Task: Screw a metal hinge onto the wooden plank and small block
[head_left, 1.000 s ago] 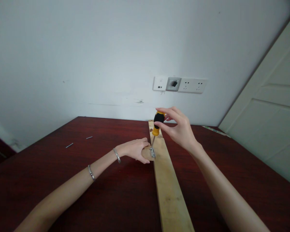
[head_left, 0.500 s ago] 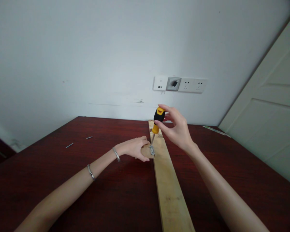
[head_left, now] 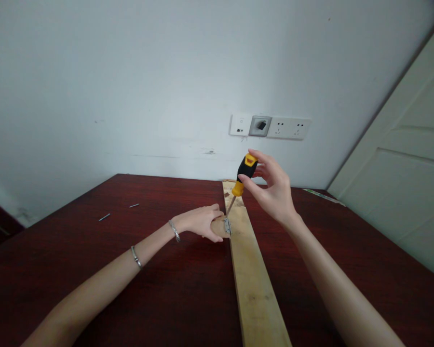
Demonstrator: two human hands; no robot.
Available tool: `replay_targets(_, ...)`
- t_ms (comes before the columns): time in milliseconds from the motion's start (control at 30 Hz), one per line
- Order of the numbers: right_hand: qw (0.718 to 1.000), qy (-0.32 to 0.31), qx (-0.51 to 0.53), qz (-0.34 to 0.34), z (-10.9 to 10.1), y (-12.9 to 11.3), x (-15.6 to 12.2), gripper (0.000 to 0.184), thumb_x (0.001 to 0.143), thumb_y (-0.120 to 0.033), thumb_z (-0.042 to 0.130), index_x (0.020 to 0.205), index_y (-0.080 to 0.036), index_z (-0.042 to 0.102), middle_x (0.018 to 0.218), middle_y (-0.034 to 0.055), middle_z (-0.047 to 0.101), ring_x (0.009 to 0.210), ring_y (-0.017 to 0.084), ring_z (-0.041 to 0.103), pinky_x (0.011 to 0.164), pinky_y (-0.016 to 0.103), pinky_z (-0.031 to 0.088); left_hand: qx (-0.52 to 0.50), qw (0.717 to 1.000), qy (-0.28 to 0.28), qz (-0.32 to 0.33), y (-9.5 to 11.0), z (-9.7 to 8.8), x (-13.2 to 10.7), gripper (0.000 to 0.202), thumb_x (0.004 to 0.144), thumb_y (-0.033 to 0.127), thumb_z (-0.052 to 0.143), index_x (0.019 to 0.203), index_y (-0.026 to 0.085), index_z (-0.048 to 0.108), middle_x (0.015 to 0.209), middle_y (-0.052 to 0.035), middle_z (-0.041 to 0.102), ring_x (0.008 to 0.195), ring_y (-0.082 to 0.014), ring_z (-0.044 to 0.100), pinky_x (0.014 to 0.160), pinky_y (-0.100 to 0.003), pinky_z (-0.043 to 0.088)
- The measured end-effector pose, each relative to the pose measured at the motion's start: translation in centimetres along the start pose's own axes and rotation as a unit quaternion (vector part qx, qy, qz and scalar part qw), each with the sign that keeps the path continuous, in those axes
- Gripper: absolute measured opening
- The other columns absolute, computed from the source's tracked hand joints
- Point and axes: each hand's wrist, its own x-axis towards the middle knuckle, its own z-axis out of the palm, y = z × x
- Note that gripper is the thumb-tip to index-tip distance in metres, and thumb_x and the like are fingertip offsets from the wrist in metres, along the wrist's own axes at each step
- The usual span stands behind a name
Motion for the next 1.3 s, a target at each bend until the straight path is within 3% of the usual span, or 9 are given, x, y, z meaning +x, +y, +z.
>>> replay_targets(133, 0.999, 0.018, 0.008, 0.033, -0.5, 0.6, 0.4, 0.055, 0.08, -0.032, 0.065, 0.133, -0.029, 0.049, 0.117, 0.0054, 0.06, 0.084, 0.017, 0.061, 0.075, 0.034, 0.056, 0.017, 1.0, 0.003, -0.003, -0.1, -0.2, -0.1, 0.061, 0.066, 0.057, 0.07, 0.112, 0.018, 0.058, 0.101, -0.0039, 0.051, 0.08, -0.0166, 0.056, 0.07, -0.025, 0.043)
replay_targets(267, 0.988, 0.008, -0.025, 0.15, -0.9, 3.5, 0.5, 0.065, 0.075, -0.037, 0.067, 0.134, -0.02, 0.048, 0.103, 0.0077, 0.065, 0.071, 0.016, 0.061, 0.068, 0.034, 0.054, 0.028, 1.0, 0.013, -0.003, -0.5, -0.7, -0.3, 0.063, 0.066, 0.058, 0.069, 0.113, 0.018, 0.057, 0.1, -0.0038, 0.051, 0.08, -0.0168, 0.055, 0.07, -0.026, 0.042)
replay_targets(367, 0.958, -0.061, -0.106, 0.26, -0.5, 6.7, -0.5, 0.055, 0.073, -0.042, 0.066, 0.119, -0.012, 0.062, 0.087, 0.009, 0.069, 0.07, 0.02, 0.062, 0.068, 0.035, 0.051, 0.034, 0.999, 0.023, -0.006, -0.8, -1.1, -0.5, 0.064, 0.067, 0.059, 0.068, 0.114, 0.018, 0.057, 0.099, -0.0035, 0.05, 0.079, -0.0168, 0.054, 0.069, -0.026, 0.042)
replay_targets(467, 0.918, -0.179, -0.16, 0.315, 0.6, 9.1, -2.3, 0.041, 0.077, -0.037, 0.06, 0.108, -0.013, 0.069, 0.081, 0.0089, 0.071, 0.074, 0.021, 0.064, 0.071, 0.031, 0.048, 0.039, 0.999, 0.029, -0.006, -0.9, -1.2, -0.6, 0.065, 0.067, 0.059, 0.067, 0.116, 0.018, 0.056, 0.099, -0.0037, 0.049, 0.081, -0.0172, 0.054, 0.071, -0.026, 0.042)
replay_targets(600, 0.902, -0.238, -0.16, 0.324, 2.1, 10.5, -4.4, 0.027, 0.073, -0.029, 0.062, 0.094, -0.015, 0.074, 0.084, 0.0081, 0.074, 0.078, 0.022, 0.066, 0.069, 0.027, 0.046, 0.043, 0.999, 0.028, -0.006, -0.9, -1.2, -0.6, 0.065, 0.068, 0.058, 0.067, 0.118, 0.018, 0.055, 0.101, -0.004, 0.049, 0.081, -0.0174, 0.055, 0.072, -0.027, 0.042)
replay_targets(900, 0.874, -0.315, -0.153, 0.337, 2.8, 11.1, -5.8, 0.035, 0.073, -0.031, 0.063, 0.101, -0.013, 0.072, 0.084, 0.0077, 0.073, 0.068, 0.018, 0.066, 0.06, 0.024, 0.047, 0.041, 0.999, 0.015, -0.009, -0.7, -1.2, -0.5, 0.067, 0.068, 0.058, 0.068, 0.118, 0.017, 0.054, 0.1, -0.0035, 0.049, 0.079, -0.016, 0.053, 0.067, -0.026, 0.04)
replay_targets(1300, 0.865, -0.333, -0.168, 0.336, 3.0, 11.9, -6.4, 0.045, 0.075, -0.045, 0.065, 0.108, -0.014, 0.067, 0.09, 0.0084, 0.07, 0.076, 0.019, 0.065, 0.063, 0.024, 0.047, 0.039, 0.999, 0.014, -0.02, -1.0, -1.0, -0.5, 0.072, 0.068, 0.06, 0.067, 0.124, 0.019, 0.049, 0.107, -0.0051, 0.047, 0.084, -0.0184, 0.056, 0.071, -0.027, 0.042)
